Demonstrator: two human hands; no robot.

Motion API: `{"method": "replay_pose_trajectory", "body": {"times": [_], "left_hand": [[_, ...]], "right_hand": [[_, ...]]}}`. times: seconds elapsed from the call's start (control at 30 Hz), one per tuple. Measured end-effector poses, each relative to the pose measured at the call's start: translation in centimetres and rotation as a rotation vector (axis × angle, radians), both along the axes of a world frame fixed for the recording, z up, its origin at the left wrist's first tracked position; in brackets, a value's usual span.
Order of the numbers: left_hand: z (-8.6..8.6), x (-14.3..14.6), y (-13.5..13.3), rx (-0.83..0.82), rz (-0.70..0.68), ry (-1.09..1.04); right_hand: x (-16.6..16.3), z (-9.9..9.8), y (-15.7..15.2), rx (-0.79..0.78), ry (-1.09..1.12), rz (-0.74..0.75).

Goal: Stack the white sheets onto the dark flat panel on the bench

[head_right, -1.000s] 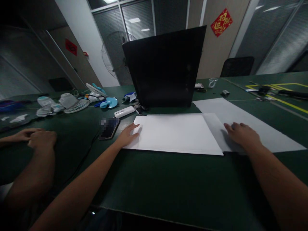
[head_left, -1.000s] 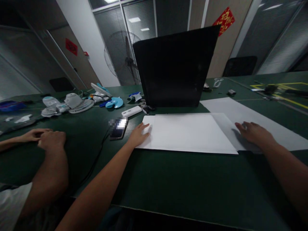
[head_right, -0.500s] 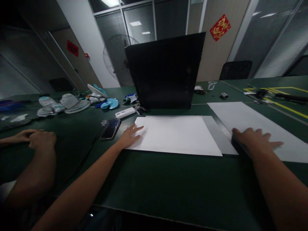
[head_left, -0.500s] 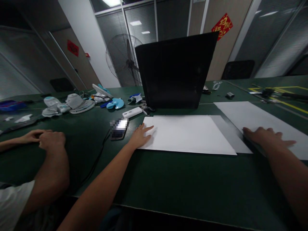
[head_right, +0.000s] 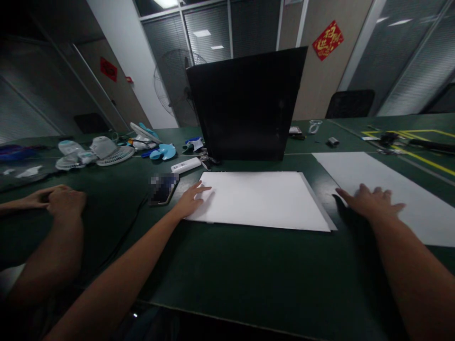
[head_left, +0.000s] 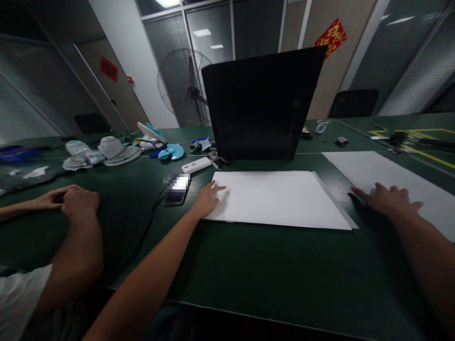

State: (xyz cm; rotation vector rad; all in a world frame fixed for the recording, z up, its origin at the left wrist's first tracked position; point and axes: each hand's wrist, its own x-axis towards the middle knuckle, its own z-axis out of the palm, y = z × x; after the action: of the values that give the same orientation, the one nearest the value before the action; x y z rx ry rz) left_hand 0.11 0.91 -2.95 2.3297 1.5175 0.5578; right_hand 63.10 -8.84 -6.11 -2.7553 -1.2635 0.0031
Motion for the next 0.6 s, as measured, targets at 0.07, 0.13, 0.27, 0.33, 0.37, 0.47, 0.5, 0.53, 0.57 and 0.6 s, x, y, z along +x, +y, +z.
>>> {"method": "replay_pose_trajectory", "body": {"times": [0.07, 0.13, 0.27, 0.33, 0.37, 0.47, 0.5, 0.53, 0.57, 0.6], "left_hand": [[-0.1, -0.2, 0.2, -0.004, -0.009, 0.003], [-0.3, -0.2, 0.4, 0.005, -0.018, 0.006], [-0.5, -0.2, 0.6, 0.027, -0.013, -0.015], [-0.5, -0.1, 0.6, 0.037, 0.004, -0.024], [-0.5, -0.1, 0.5, 0.039, 0.012, -0.027], [-0.3, 0.0, 0.4, 0.029, 0.029, -0.042], [-0.3, 0.0, 0.4, 0.025, 0.031, -0.049], [-0.3, 0.0, 0.4, 0.023, 0.03, -0.057], [-0.3, 0.0, 0.4, 0.021, 0.028, -0.064], [-0.4, -0.1, 0.4, 0.022, 0.028, -0.07]], "right_hand": [[-0.6, 0.1, 0.1, -0.014, 0.032, -0.035], [-1.0, 0.2, 0.1, -0.014, 0.041, -0.029], [-2.3, 1.1, 0.1, -0.017, 0.035, -0.051], [-3.4, 1.7, 0.0, -0.029, 0.041, -0.077], [-3.8, 1.9, 0.0, -0.032, 0.043, -0.082], [-4.9, 2.5, -0.1, -0.034, 0.037, -0.085], [-5.1, 2.6, -0.1, -0.037, 0.036, -0.086], [-5.2, 2.7, -0.1, -0.043, 0.037, -0.087], [-5.2, 2.8, -0.1, -0.05, 0.04, -0.09], [-5.3, 2.9, -0.1, -0.055, 0.043, -0.095]]}}
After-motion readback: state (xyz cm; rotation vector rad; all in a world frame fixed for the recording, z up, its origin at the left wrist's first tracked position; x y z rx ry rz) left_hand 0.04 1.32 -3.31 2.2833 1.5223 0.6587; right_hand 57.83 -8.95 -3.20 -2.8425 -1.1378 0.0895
